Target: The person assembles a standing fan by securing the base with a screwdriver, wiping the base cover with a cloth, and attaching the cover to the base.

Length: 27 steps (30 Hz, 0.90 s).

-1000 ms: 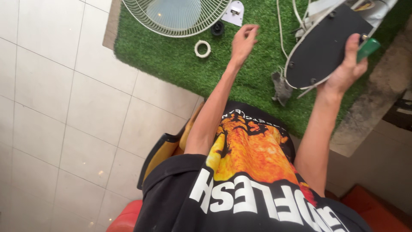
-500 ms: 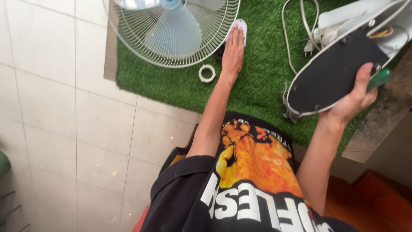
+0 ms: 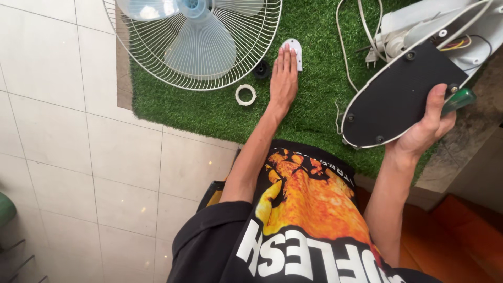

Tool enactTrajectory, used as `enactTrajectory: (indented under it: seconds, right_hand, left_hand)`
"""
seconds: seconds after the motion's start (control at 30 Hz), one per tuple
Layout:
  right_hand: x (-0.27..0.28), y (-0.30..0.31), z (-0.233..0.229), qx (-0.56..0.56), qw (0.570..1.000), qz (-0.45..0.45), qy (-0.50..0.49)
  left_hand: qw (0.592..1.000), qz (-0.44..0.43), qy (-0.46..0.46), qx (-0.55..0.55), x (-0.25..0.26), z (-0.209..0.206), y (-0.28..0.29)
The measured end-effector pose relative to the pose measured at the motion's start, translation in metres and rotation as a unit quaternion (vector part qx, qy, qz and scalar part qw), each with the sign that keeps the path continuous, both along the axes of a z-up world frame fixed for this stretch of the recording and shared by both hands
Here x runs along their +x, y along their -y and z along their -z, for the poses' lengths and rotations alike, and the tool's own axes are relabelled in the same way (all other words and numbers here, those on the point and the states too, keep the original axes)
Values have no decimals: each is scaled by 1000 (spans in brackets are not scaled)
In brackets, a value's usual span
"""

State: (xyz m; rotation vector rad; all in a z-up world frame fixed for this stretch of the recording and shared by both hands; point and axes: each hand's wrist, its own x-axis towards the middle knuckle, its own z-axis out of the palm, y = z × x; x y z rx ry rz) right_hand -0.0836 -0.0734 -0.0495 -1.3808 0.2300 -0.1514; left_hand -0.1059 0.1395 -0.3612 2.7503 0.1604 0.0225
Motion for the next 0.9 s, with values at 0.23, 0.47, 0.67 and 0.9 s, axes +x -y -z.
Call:
enactTrajectory:
  seconds: [0.23,0.47,0.67,0.9]
  right_hand:
    - [-9,2,7,-14,1000,-5,4]
    - [-8,-5,4,-19,1000,-7,10]
    - [-7,-5,4,-29,999,-10,12]
    - [-15,-2,6,-36,999,-2,8]
  left_hand:
    - [967,-138,34,-212,0,-48,-11]
    - [964,-174,-24,-197,10,-61,-25]
    - [953,-192,-83,-217,27,-47,-33]
    - [933,-217,-145,-249,36,-46,-34]
